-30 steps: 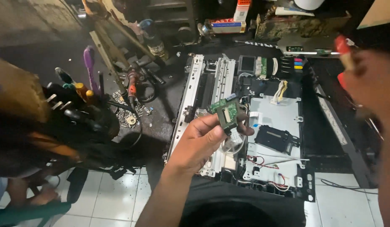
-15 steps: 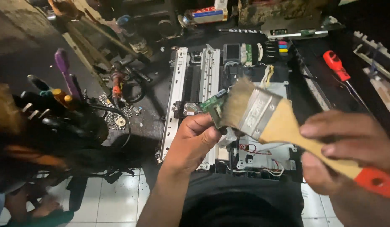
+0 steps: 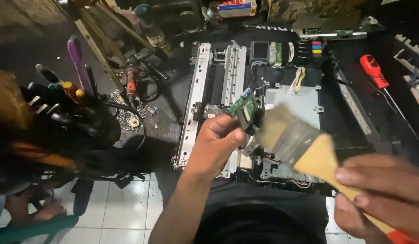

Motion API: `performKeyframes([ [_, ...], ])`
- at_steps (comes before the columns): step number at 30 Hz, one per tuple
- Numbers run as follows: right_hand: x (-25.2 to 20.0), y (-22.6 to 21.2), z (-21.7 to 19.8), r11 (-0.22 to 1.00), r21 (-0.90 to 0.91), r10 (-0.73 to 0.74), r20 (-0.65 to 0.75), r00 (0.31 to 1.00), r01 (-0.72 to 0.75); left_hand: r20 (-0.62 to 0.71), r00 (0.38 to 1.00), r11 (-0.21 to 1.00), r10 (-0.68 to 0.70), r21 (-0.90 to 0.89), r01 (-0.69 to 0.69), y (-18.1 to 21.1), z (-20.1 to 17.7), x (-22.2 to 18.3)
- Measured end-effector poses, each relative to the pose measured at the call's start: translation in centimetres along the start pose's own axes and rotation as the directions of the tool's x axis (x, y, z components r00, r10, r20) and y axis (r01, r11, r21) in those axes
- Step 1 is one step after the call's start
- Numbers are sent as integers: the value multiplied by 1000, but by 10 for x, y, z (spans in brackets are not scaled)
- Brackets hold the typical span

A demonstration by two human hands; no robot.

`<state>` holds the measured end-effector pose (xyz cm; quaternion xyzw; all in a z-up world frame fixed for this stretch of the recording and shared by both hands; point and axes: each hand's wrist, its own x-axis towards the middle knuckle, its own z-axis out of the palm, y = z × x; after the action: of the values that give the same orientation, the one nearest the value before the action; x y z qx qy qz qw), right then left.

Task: Cleaning a small circuit board with a brush and attempting to reinstall it into a printer chassis.

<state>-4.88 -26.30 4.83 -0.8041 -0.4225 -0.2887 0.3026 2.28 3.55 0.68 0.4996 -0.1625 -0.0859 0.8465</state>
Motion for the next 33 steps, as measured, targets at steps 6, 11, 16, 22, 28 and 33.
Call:
performKeyframes([
  [6,5,11,7,996,88,-1,-13,1000,2,37,999,982,-4,-187,11,8,12,4],
  [11,-54,45,19,978,118,205,-359,911,-174,-15,994,988,-108,114,109,17,7,0],
  [16,-31,111,-46,954,-164,115,-571,813,-250,-534,844,995,-44,52,84,15,7,-16],
  [22,-52,162,-45,741,51,613,-459,643,-670,97,967,783,-237,-570,249,12,-82,-25],
  [28,-50,178,-17,591,-66,749,-324,577,-804,-287,948,985,135,-62,-159,0,-29,-14],
  [33,-87,184,-14,723,-351,584,-150,798,-595,-710,695,976,114,212,57,-15,-19,-9],
])
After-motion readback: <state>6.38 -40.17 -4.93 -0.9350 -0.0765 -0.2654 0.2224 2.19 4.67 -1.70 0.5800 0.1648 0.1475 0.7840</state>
